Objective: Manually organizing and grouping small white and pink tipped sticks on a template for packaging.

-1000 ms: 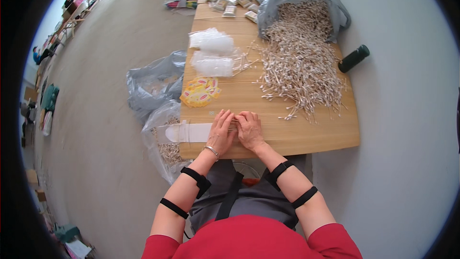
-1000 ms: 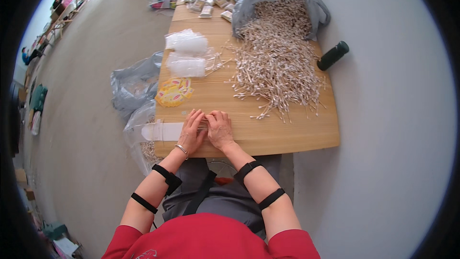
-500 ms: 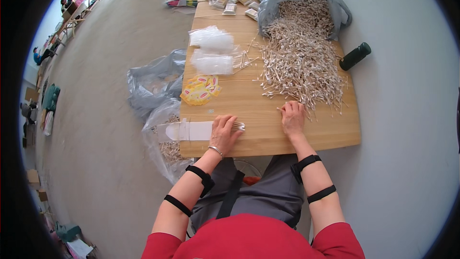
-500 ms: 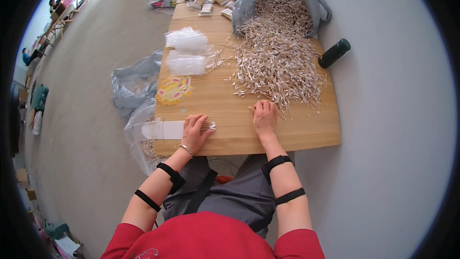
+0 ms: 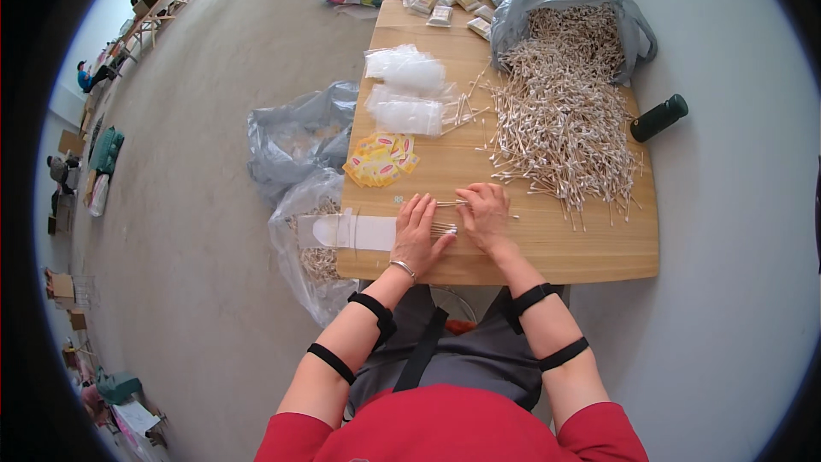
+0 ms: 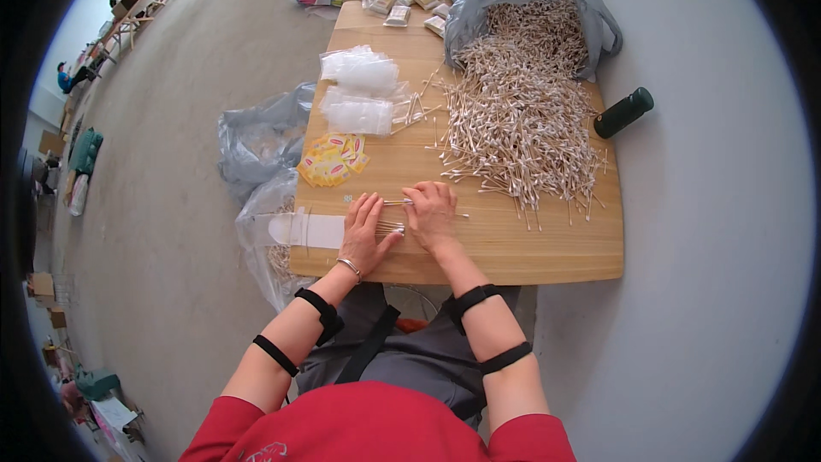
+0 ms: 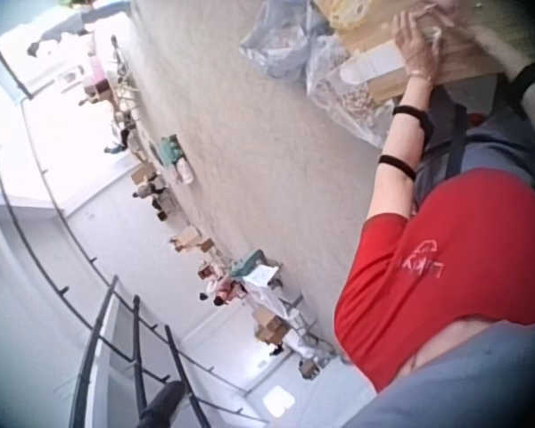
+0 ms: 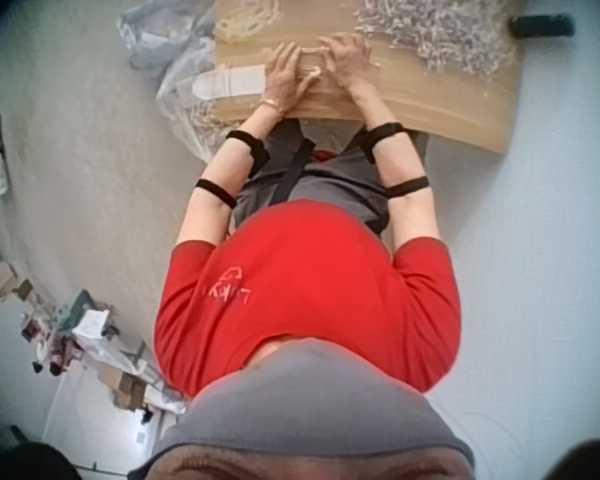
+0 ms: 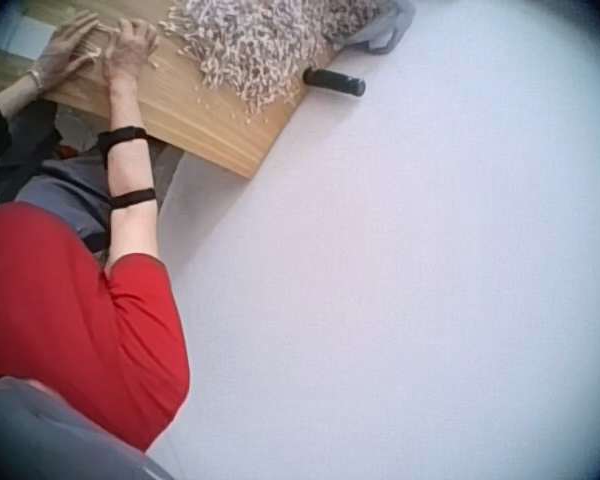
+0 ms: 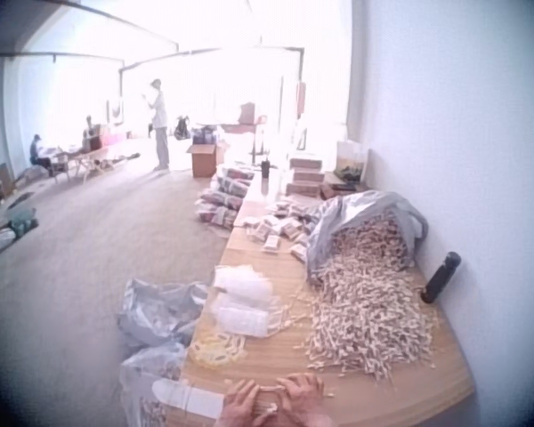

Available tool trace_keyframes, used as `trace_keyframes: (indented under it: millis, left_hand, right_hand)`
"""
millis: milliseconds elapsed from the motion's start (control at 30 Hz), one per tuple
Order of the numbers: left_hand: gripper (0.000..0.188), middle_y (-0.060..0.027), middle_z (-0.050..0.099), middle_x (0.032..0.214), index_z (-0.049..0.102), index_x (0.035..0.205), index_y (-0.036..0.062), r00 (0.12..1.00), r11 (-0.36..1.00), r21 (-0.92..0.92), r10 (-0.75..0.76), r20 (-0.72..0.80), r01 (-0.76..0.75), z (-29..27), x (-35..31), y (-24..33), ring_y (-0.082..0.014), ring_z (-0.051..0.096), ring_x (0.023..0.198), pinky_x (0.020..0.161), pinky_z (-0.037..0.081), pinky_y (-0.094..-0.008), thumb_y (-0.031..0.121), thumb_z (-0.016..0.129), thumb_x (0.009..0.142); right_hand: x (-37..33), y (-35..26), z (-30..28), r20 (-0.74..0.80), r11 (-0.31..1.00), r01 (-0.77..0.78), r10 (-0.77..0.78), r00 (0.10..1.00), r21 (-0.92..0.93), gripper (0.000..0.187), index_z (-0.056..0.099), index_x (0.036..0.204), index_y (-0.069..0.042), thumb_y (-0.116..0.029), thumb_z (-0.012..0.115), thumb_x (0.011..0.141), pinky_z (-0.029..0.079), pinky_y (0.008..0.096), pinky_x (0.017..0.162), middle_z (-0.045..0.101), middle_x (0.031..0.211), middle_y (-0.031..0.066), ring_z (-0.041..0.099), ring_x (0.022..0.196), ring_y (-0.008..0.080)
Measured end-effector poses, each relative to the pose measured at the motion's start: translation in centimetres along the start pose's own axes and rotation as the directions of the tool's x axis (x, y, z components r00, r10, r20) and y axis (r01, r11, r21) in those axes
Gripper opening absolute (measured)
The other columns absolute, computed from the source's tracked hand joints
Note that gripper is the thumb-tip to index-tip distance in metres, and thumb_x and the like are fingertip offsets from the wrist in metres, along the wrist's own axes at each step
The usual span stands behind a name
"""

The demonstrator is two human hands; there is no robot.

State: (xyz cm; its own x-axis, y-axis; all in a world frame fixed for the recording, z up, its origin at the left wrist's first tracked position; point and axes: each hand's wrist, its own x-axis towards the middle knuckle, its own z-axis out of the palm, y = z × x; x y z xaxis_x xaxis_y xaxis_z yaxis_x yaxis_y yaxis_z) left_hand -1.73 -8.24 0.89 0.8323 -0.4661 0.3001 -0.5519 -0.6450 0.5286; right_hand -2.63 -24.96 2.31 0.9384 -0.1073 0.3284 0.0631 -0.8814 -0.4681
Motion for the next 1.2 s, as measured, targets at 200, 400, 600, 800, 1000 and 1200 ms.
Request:
trace_keyframes:
  millis: [200, 400, 600, 800, 1000, 1200]
  left_hand:
    - [0.061, -0.0168, 0.041, 0.133, 0.045, 0.124, -0.0022, 1.000, 1.000, 0.007, -0.004, 0.011, 0.004, 0.3, 0.0, -0.1, -0.0334, 0.032, 0.129, 0.109, 0.023, -0.0437, 0.031, 0.066, 0.078]
    - [0.056, -0.0184, 0.043, 0.129, 0.047, 0.119, -0.0012, 1.000, 1.000, -0.024, -0.007, -0.011, 0.007, 0.6, -0.1, 0.0, -0.0366, 0.033, 0.127, 0.109, 0.025, -0.0447, 0.031, 0.067, 0.078]
    - [0.049, -0.0187, 0.042, 0.129, 0.049, 0.112, -0.0001, 1.000, 0.999, -0.046, -0.005, -0.022, 0.004, 0.5, -0.2, 0.0, -0.0371, 0.033, 0.127, 0.109, 0.025, -0.0451, 0.029, 0.067, 0.078]
    - [0.030, -0.0193, 0.049, 0.122, 0.050, 0.102, 0.0009, 0.989, 0.963, -0.262, -0.101, -0.112, 0.068, 0.4, -0.3, -0.6, -0.0369, 0.042, 0.121, 0.104, 0.032, -0.0416, 0.018, 0.063, 0.082]
    - [0.023, -0.0140, 0.056, 0.118, 0.051, 0.114, -0.0005, 0.901, 0.671, -0.710, -0.417, -0.120, 0.216, 0.3, -0.3, -1.7, -0.0228, 0.051, 0.114, 0.099, 0.037, -0.0320, 0.010, 0.045, 0.093]
    - [0.030, -0.0131, 0.053, 0.121, 0.047, 0.121, -0.0024, 0.885, 0.488, -0.854, -0.459, -0.075, 0.181, 0.8, -0.1, -2.4, -0.0200, 0.047, 0.119, 0.104, 0.033, -0.0316, 0.014, 0.035, 0.099]
  right_hand:
    - [-1.6, 1.7, -1.0, 0.029, 0.999, -0.007, 0.008, 1.000, -0.033, 0.020, 0.066, 0.092, -0.017, -0.018, 0.069, 0.072, 0.035, 0.0375, 0.087, 0.056, 0.094, -0.0002, 0.048, 0.098, 0.0207]
    - [-1.6, 3.5, -0.5, -0.122, 0.988, -0.150, 0.151, 0.981, 0.019, 0.008, 0.066, 0.081, -0.016, -0.018, 0.069, 0.073, 0.037, 0.0376, 0.080, 0.055, 0.085, -0.0007, 0.049, 0.091, 0.0206]
    - [-1.1, 4.3, -1.4, -0.201, 0.974, -0.183, 0.155, 0.967, -0.133, 0.011, 0.066, 0.084, -0.016, -0.017, 0.068, 0.073, 0.038, 0.0365, 0.082, 0.055, 0.087, 0.0003, 0.049, 0.091, 0.0213]
    - [-1.3, 0.4, 0.0, -0.115, 0.988, -0.109, 0.097, 0.989, -0.106, 0.025, 0.060, 0.103, -0.009, -0.016, 0.061, 0.079, 0.036, 0.0425, 0.092, 0.054, 0.105, 0.0074, 0.047, 0.105, 0.0268]
    - [-5.0, -5.9, 2.7, 0.132, 0.984, -0.027, 0.051, 0.990, -0.177, 0.061, 0.036, 0.131, 0.005, -0.027, 0.058, 0.083, 0.021, 0.0460, 0.108, 0.032, 0.138, 0.0224, 0.026, 0.131, 0.0365]
    - [-5.0, -5.2, 3.3, 0.184, 0.994, -0.025, 0.045, 0.982, -0.108, 0.073, 0.026, 0.137, 0.005, -0.032, 0.058, 0.083, 0.012, 0.0476, 0.111, 0.020, 0.145, 0.0240, 0.015, 0.137, 0.0374]
